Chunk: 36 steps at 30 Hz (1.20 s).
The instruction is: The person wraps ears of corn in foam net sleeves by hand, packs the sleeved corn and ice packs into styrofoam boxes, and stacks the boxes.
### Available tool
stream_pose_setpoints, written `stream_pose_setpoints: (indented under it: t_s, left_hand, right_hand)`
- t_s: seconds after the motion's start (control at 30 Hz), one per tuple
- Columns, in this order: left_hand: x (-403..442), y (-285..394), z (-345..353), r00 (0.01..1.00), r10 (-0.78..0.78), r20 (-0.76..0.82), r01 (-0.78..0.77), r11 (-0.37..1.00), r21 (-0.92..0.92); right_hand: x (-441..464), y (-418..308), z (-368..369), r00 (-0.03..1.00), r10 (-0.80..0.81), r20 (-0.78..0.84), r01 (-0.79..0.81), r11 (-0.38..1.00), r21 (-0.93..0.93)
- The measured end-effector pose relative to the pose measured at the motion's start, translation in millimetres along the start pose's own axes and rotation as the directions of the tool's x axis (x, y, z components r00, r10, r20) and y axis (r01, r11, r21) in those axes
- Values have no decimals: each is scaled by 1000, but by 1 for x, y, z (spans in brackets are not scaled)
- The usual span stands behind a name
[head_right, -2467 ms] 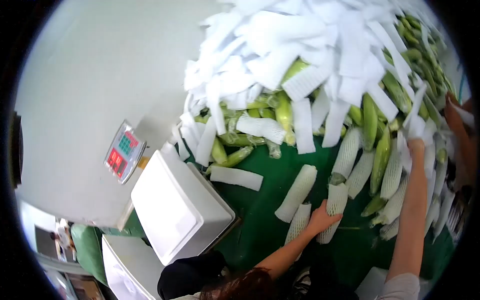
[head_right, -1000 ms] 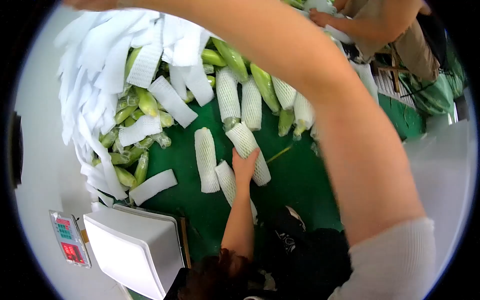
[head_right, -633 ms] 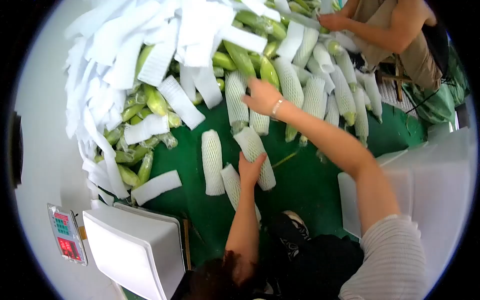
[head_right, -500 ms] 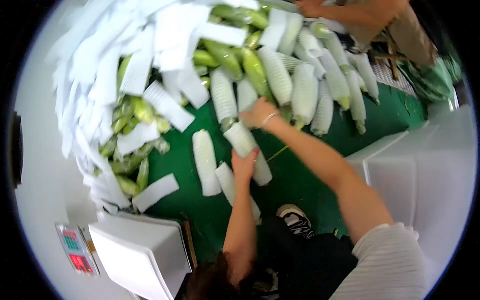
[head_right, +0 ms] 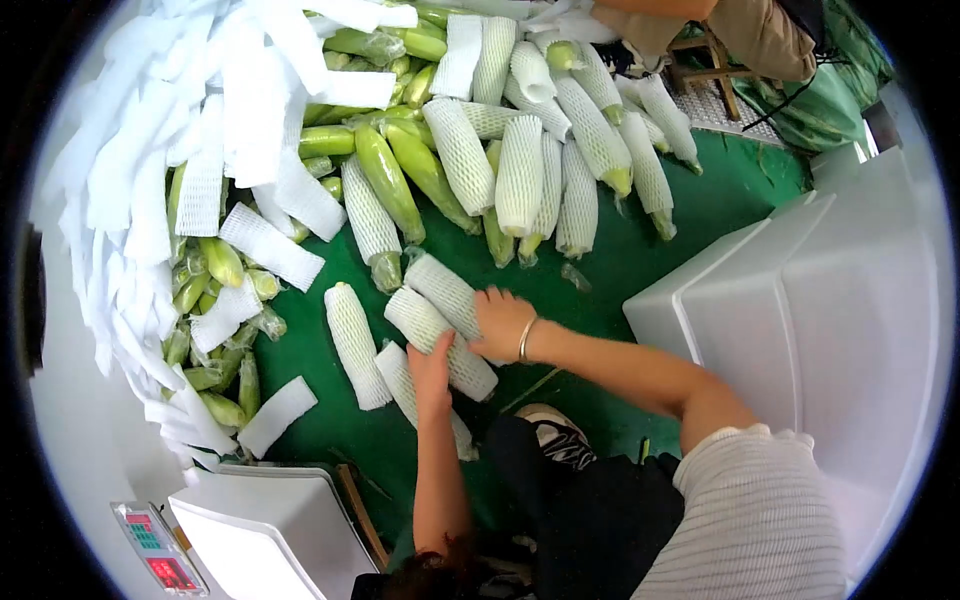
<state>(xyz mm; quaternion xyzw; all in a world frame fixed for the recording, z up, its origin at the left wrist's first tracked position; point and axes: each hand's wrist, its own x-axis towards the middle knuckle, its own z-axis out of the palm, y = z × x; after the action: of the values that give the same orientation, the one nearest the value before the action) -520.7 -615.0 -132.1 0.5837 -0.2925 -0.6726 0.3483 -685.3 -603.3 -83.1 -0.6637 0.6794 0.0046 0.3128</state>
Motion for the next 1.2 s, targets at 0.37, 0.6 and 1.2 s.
stream_pose_setpoints:
  t_s: [0.37, 0.6, 1.2]
  left_hand:
    - [0, 1, -9, 999, -33, -35, 31, 999, -35]
    - [10, 12, -12, 995, -4, 100, 21, 985, -173]
    - [-325, 218, -226, 424, 342, -839, -790, 593, -158]
  right_hand:
    - [165, 33, -144, 811, 489, -322, -256, 790, 557]
    - [48, 33, -24, 972, 94, -217, 3, 914, 406]
    - [-73, -424, -133, 325, -944, -49, 669, 193, 718]
